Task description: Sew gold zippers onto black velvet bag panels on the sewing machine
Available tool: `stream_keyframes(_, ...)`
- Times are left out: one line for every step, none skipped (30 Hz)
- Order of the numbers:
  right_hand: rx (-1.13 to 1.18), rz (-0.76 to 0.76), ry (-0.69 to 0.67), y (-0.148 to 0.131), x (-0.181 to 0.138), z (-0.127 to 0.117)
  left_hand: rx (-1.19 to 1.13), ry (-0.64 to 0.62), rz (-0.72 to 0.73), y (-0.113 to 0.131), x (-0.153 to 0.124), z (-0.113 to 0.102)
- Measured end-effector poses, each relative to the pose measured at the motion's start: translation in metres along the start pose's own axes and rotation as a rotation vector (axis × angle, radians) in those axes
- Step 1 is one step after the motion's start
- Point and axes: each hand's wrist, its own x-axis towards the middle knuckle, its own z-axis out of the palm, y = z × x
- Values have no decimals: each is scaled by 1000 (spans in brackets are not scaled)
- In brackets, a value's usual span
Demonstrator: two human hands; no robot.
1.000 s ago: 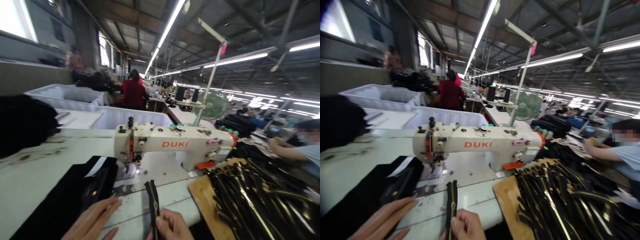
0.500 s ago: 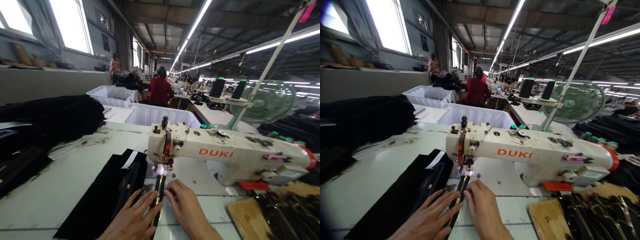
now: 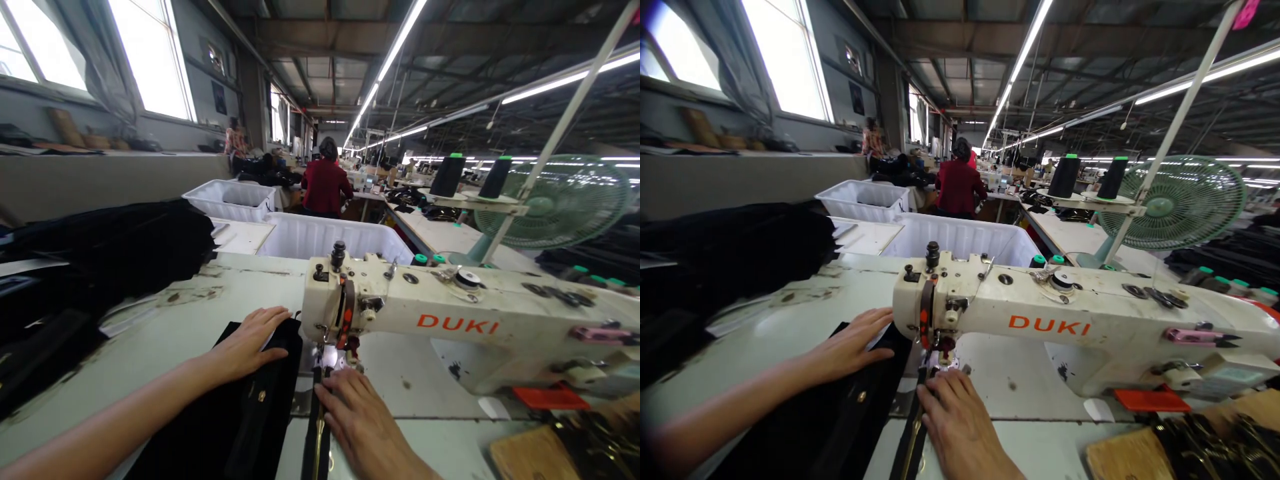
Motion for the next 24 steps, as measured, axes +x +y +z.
stream_keyframes(-15,-16,30,1,-1,4,-17,-19,9,-3,6,4)
stream_keyframes(-26,-33,63,2,-2,8,-36,-35,15,-4,10,8)
stream_keyframes(-32,-46,98,3,-3,11,-57,-46,17,-2,11,12)
stream_keyframes(-33,-55,132,4,-4,14,-80,-53,14,1,9,16)
stream_keyframes(-32,-60,158,4,-5,16,-104,-53,4,4,7,20)
stream_keyframes(-32,-61,177,4,-5,18,-129,-48,-12,8,4,24)
stream_keyframes(-36,-60,191,4,-5,19,-156,-39,-31,12,1,28)
stream_keyframes(-45,-61,200,4,-4,19,-182,-27,-50,17,-2,31)
stream_keyframes(-56,-63,209,3,-4,19,-203,-12,-67,21,-5,35)
stream_keyframes(-65,-67,216,3,-4,19,-217,8,-84,24,-8,40)
stream_keyframes(-70,-68,220,2,-3,18,-223,36,-103,29,-11,44)
stream_keyframes(-72,-67,222,2,-3,16,-210,74,-120,33,-15,47)
stream_keyframes(-70,-67,218,1,-3,15,-174,117,-129,37,-21,51)
stream_keyframes(-66,-65,212,0,-3,14,-120,155,-121,41,-28,53)
stream_keyframes(-63,-65,205,0,-4,14,-53,172,-89,46,-35,54)
stream_keyframes(-62,-67,196,0,-4,13,19,168,-33,50,-42,55)
stream_keyframes(-63,-70,189,0,-5,14,91,147,40,55,-49,55)
stream_keyframes(-66,-72,185,0,-6,15,155,118,115,59,-55,54)
stream_keyframes(-72,-73,182,1,-6,16,204,95,177,63,-60,54)
stream_keyframes(-79,-73,182,2,-7,17,245,85,221,66,-62,54)
stream_keyframes(-86,-75,181,2,-7,18,277,88,248,69,-63,54)
stream_keyframes(-92,-79,181,3,-7,19,298,96,260,71,-63,54)
stream_keyframes(-96,-83,183,3,-7,19,310,102,260,72,-61,55)
stream_keyframes(-98,-88,186,3,-7,19,314,107,259,72,-59,55)
